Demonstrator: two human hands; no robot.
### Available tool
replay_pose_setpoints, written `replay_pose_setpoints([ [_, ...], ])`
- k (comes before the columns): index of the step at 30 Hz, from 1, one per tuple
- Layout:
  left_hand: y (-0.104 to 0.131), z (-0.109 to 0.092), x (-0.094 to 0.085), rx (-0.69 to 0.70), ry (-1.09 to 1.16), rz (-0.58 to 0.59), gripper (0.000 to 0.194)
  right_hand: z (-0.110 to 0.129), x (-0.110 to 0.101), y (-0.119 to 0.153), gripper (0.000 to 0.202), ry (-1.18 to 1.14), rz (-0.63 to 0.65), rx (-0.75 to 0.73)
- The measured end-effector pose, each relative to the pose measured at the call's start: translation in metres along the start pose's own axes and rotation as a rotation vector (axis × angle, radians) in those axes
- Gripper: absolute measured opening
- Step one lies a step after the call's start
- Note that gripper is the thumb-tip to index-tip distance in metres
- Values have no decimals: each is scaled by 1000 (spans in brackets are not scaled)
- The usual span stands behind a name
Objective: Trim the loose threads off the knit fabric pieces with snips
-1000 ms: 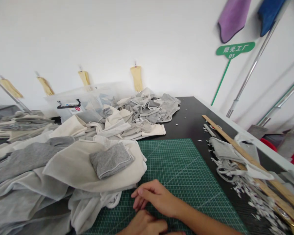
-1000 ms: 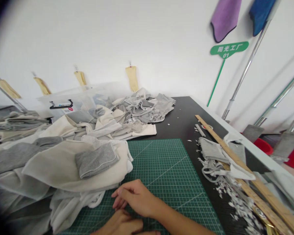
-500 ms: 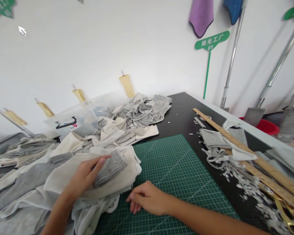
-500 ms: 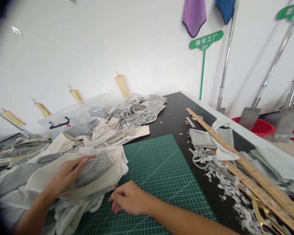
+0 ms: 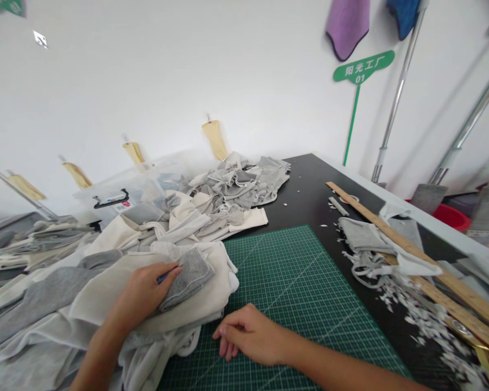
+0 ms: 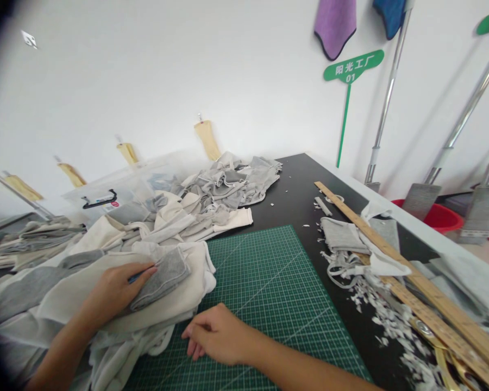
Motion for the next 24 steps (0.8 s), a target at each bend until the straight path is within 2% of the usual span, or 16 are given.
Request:
replay_pose_setpoints([
  [9,-28,10,10,41,-73,32,49,-2,1,0,44,-14,6,11],
  [13,-30,10,11,43,-74,-5,55,-3,1,-1,44,-2,2,5],
  [24,-29,15,19,58,-62,37,52,4,-1,4,43,33,-2,6],
])
Point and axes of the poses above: each hand's wrist, its own y-axis away from the middle knuckle, its own x-axis out of the palm, z = x × y, the point moved 10 cm from there along -y, towards the middle knuckle, and after that the axes turned 14 degrees about -z, right-handed, at the moved point
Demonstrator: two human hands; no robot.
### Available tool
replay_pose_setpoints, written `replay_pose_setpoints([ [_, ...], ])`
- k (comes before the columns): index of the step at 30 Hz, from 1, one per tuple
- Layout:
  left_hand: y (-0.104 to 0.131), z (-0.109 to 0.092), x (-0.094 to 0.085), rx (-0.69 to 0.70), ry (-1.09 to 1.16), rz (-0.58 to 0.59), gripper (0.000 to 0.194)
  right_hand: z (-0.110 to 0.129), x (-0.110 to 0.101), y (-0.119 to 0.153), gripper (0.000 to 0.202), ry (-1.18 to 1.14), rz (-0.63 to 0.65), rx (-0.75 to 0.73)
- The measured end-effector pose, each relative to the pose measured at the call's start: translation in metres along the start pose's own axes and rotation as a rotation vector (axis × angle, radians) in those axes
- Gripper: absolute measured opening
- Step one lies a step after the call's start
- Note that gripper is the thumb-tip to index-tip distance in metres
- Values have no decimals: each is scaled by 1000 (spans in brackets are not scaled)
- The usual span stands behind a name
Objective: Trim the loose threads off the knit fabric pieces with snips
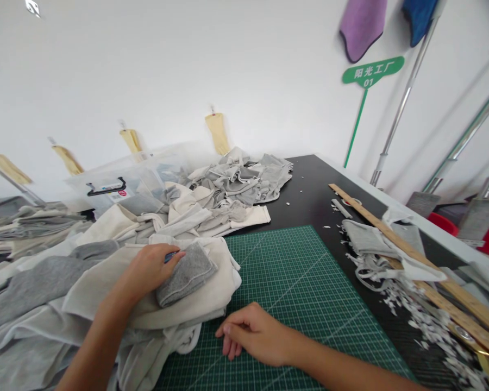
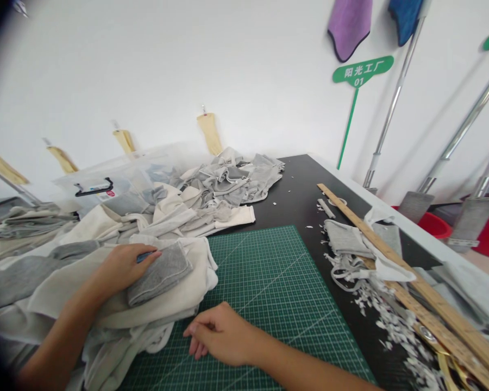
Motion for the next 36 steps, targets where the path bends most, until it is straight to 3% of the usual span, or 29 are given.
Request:
replay_pose_setpoints([
  [13,1,-1,3,6,23,33,47,-2,-1,0,57,52,7,-20],
  [36,4,-13,-13,64,109,36,46,-3,-2,0,77,64,3,-20],
])
Point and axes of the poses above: each hand's wrist, its own y-axis away from the middle knuckle, its own x-axis out of the palm, z = x × y, the point moved 10 cm from there along -y, towards the middle knuckle, and after that the axes turned 14 degrees about -z, right-handed, at the moved point
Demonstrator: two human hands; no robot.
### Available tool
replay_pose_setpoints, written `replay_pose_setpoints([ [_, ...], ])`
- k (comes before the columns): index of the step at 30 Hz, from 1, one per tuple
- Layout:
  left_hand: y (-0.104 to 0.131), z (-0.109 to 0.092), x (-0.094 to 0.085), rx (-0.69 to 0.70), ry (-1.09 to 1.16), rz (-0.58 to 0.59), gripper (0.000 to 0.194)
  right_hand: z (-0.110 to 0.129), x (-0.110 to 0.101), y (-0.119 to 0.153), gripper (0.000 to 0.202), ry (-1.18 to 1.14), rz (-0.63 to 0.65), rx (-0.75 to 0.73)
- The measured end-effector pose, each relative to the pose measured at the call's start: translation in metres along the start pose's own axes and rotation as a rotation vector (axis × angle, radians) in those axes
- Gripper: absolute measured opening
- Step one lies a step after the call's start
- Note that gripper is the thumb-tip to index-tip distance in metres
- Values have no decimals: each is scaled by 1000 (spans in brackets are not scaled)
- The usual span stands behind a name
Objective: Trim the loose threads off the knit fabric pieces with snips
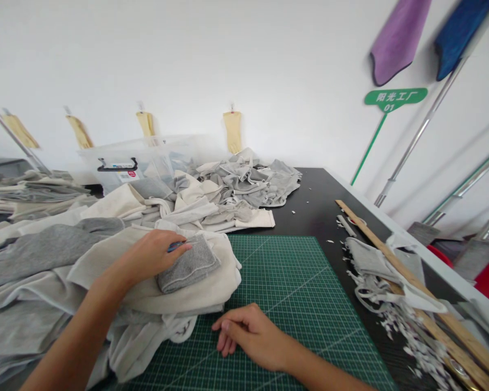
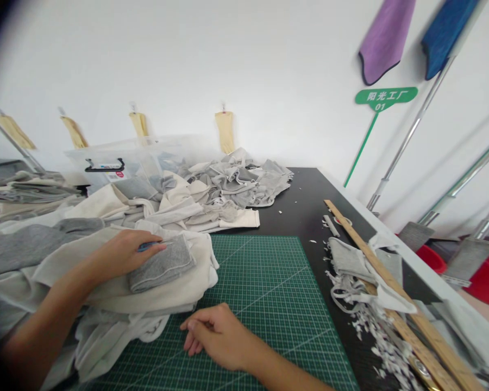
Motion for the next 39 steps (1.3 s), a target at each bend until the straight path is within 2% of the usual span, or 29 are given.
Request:
replay_pose_setpoints([
  [13,1,-16,-17,41,28,-20,36,1,0,2,65,37,10,-26],
  [24,2,-26,-30,40,73,-69,39,5,-1,3,62,55,-2,-34],
  [32,5,-25,-22,45,87,-40,38,2,-1,2,64,53,-8,-25],
  [39,2,-32,-28,73,99,-65,37,4,-2,2,64,66,-13,-29],
])
Point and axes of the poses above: each hand's wrist, its own y-axis away from the middle knuckle, its own x-axis out of the palm, z = x × y, the point moved 10 cm from there along -y, towards the middle knuckle, and after that the axes turned 14 degrees about -z, right-handed, at the moved point
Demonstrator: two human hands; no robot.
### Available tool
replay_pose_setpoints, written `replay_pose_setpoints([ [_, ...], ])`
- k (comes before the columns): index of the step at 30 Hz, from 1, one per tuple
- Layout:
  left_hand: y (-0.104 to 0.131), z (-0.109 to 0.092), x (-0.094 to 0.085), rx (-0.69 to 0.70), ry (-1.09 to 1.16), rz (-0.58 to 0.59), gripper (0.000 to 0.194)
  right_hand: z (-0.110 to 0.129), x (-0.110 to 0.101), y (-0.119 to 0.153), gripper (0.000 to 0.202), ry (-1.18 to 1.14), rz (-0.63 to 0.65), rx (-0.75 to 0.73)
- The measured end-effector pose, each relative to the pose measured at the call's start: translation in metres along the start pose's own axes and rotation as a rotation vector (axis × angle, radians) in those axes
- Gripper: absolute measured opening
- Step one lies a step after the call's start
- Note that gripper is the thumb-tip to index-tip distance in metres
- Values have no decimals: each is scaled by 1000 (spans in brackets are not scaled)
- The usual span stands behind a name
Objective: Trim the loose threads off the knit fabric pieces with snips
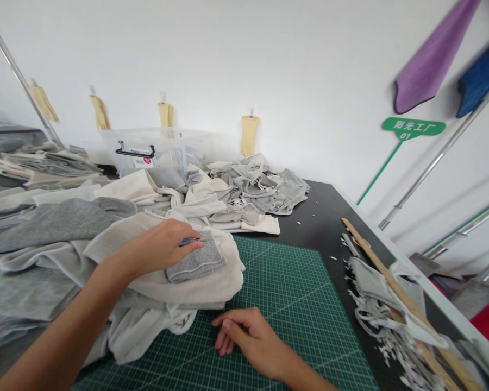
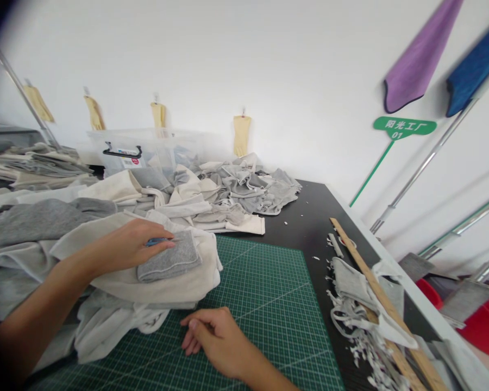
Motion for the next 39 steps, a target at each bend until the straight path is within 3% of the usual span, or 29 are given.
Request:
replay_pose_setpoints([
  [10,-1,-5,-9,9,-1,-37,38,0,1,1,64,14,3,4],
  [39,1,-13,-10,16,14,-11,37,4,0,0,62,36,5,-18],
])
Point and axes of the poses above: each hand's wrist, its own y-axis away from the middle knuckle, its own x-axis out of the palm, z = x × y, the point moved 10 cm from there along -y, towards the middle knuckle, and after that the axes turned 14 degrees about -z, right-handed, at the moved point
